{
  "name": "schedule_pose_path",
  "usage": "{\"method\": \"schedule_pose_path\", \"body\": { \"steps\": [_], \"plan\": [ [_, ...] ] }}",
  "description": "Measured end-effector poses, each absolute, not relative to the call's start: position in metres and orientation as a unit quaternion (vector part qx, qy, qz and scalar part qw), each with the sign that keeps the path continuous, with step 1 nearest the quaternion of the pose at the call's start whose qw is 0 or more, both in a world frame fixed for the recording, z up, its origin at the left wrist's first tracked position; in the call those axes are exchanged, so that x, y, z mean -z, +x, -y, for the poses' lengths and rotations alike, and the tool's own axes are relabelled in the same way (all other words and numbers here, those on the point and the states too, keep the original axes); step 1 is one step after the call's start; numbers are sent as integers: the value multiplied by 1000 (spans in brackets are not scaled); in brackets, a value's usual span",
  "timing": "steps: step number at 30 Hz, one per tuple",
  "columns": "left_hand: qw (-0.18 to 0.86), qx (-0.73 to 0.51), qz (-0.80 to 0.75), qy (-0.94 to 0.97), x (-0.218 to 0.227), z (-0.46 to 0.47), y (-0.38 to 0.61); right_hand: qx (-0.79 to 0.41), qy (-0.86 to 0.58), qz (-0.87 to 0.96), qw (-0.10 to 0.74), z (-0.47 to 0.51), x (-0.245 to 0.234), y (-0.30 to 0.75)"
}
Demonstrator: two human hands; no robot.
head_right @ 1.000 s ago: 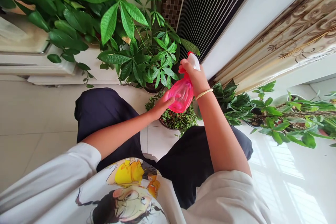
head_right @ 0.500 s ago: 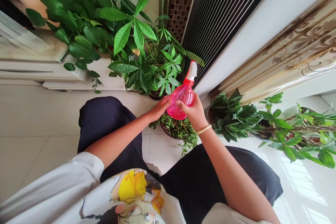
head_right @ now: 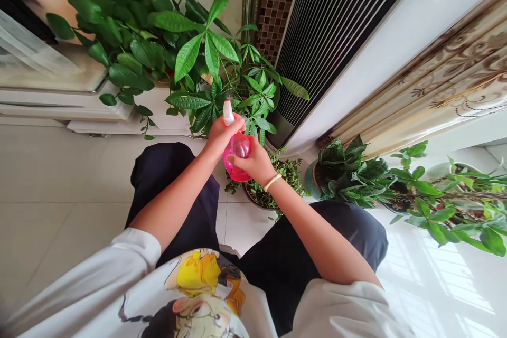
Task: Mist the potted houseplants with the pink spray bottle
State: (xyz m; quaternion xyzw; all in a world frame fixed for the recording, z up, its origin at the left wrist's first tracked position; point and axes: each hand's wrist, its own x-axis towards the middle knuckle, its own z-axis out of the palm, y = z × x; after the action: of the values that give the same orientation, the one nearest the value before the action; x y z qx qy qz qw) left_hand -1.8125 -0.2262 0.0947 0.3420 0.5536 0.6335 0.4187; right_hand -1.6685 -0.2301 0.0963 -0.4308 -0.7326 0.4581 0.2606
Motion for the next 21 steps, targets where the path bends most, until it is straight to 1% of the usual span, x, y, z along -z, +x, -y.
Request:
{"method": "schedule_pose_path", "body": {
  "steps": [5,8,12,16,21],
  "plan": [
    [471,-603,-591,255,-93,217,-1822,-497,-447,715,205,219,-93,-1683],
    [477,-587,-617,219,-83,213,-1826,-476,-485,713,171,227,-82,-1692],
    [468,-559,-667,156,-57,209,-1825,-422,-534,723,118,240,-62,-1701],
    [456,-525,-704,140,-23,206,-1820,-380,-555,739,51,243,-44,-1701],
    [455,-461,-745,158,10,205,-1817,-387,-572,723,1,244,-28,-1702]
  ]
}}
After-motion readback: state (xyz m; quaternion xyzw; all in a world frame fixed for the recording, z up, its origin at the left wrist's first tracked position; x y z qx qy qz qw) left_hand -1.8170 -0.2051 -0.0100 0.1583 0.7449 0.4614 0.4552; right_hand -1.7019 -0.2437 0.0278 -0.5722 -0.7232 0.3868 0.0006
